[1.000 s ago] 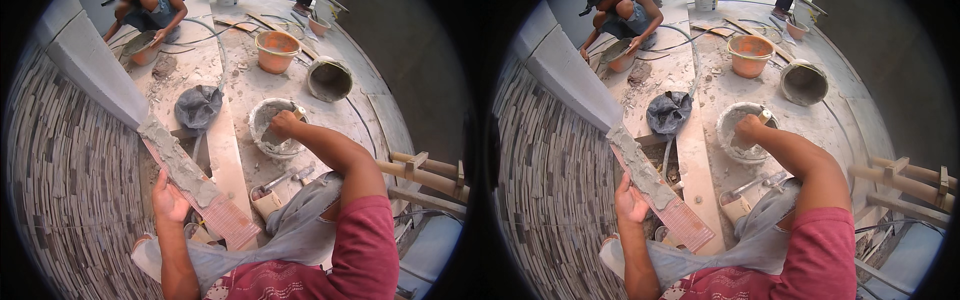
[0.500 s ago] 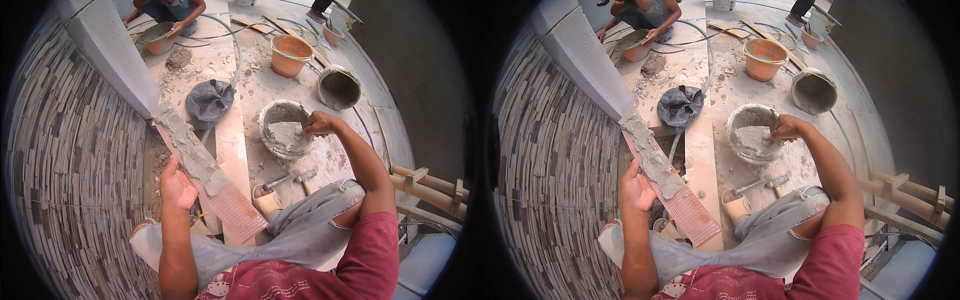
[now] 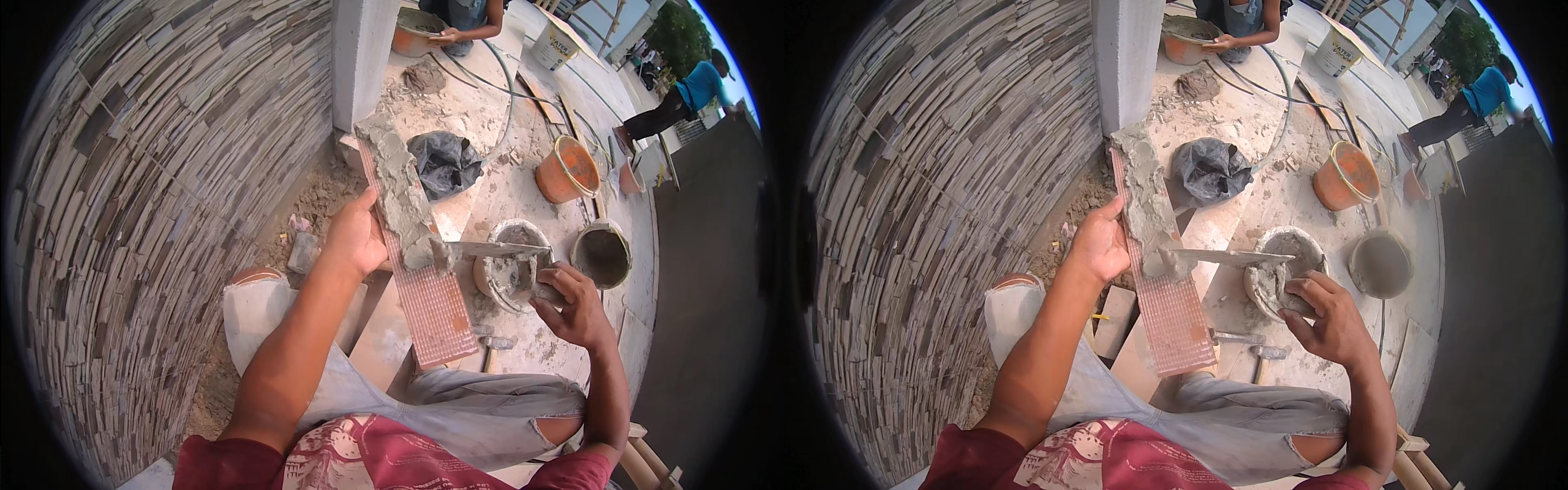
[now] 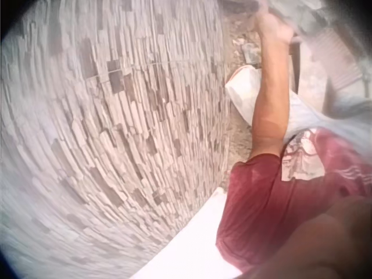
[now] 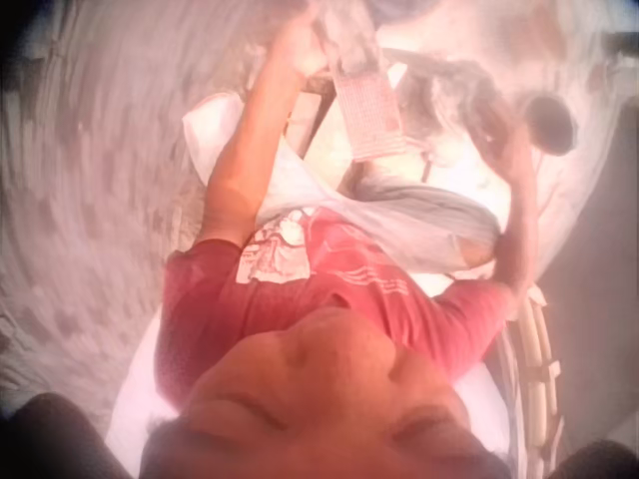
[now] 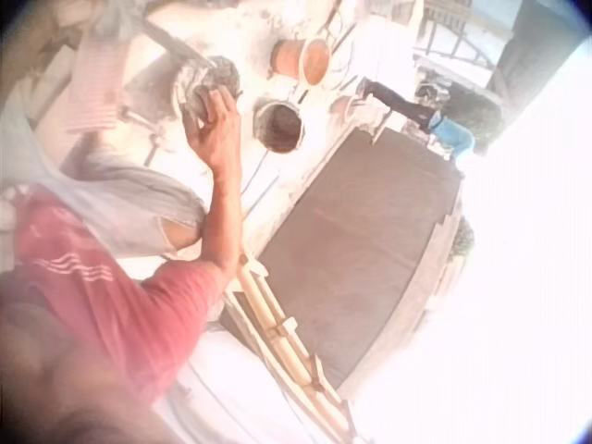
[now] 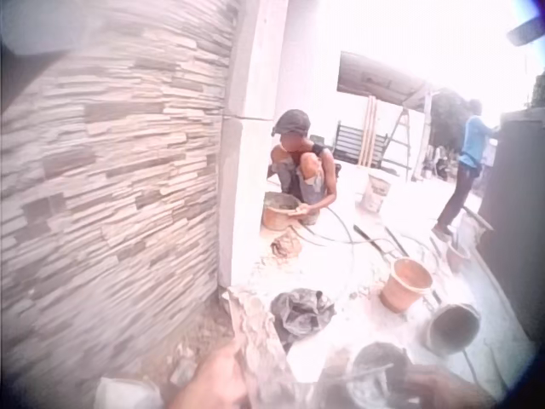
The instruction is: The person applies adhesive to a rectangular tile with a trowel, places it on a curved wall, and taps it into position with a hammer. The person repeats this process for multiple tiles.
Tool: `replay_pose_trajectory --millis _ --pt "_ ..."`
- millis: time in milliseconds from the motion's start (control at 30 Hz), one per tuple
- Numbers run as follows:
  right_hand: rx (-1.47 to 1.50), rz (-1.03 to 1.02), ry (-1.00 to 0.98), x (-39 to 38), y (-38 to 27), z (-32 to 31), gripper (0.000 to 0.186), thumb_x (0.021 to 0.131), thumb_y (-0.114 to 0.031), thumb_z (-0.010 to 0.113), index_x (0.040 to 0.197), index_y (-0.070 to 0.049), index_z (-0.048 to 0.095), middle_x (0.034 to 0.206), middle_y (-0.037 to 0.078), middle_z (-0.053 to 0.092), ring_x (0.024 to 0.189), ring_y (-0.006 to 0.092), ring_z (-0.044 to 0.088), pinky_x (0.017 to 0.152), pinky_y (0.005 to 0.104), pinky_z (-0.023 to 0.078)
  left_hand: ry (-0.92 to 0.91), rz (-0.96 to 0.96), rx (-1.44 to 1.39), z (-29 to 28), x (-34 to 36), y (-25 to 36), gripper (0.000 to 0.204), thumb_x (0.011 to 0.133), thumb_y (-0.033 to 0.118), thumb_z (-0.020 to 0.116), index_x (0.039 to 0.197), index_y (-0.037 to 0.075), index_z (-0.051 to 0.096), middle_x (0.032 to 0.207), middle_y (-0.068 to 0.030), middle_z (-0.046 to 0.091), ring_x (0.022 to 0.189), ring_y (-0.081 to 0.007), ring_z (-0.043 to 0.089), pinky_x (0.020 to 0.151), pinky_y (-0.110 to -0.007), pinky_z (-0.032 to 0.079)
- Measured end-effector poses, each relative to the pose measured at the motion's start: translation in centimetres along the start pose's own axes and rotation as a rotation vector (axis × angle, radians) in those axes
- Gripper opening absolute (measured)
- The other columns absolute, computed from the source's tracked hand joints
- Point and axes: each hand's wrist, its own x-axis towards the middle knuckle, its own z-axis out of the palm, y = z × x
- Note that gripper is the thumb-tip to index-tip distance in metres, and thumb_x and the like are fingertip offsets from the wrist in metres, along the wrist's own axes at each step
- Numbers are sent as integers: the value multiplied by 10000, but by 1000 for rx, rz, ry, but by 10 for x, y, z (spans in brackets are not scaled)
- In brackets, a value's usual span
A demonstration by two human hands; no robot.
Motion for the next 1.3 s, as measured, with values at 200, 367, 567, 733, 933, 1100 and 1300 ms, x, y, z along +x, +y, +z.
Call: replay_pose_trajectory --millis 200,367,567,733,933,1100,1300 --pt "-237 -150 81 -22 -16 14 323 730 42 741 1011 3 586 1008 140 627 898 336 612 760 407 520 -47 -57 -5 -1 5 2 440 1067 284 353 1359 -28 458 1350 -218 549 1245 -377 542 1090 -571 396" --pt "-404 -223 118 -40 -39 9 321 666 67 712 945 -11 573 991 131 603 894 336 599 747 420 518 -7 -96 -47 -4 6 6 461 1071 314 340 1366 -21 456 1351 -227 550 1251 -396 540 1095 -586 388" --pt "-632 -169 108 -67 -58 -25 268 676 70 697 898 -13 573 973 118 591 886 331 596 732 425 519 -25 -8 -97 -6 10 7 405 1077 265 324 1336 -9 471 1335 -209 555 1228 -360 558 1077 -555 421" --pt "-417 96 57 -72 -87 -52 228 726 25 691 932 5 596 889 135 602 802 346 601 677 414 498 -52 108 -69 3 11 0 330 1067 203 392 1296 -6 504 1277 -146 587 1153 -270 601 1029 -444 490" --pt "-22 416 -354 -11 -118 -51 166 922 -121 635 908 45 644 702 198 601 625 382 591 606 425 461 -89 316 162 -1 1 -4 397 1069 282 401 1321 -11 492 1285 -185 594 1136 -340 618 958 -545 527" --pt "16 409 -574 -2 -112 -38 228 960 -192 614 900 22 666 717 220 620 663 408 593 621 450 463 -86 279 165 1 4 -16 402 1068 287 411 1304 -22 511 1251 -162 607 1083 -296 635 928 -505 538" --pt "-29 372 -656 -1 -105 -38 182 942 -172 631 919 3 679 732 201 635 690 395 606 638 444 476 -58 218 151 -6 10 -8 415 1075 286 369 1344 -13 471 1296 -190 583 1144 -355 609 963 -566 513"
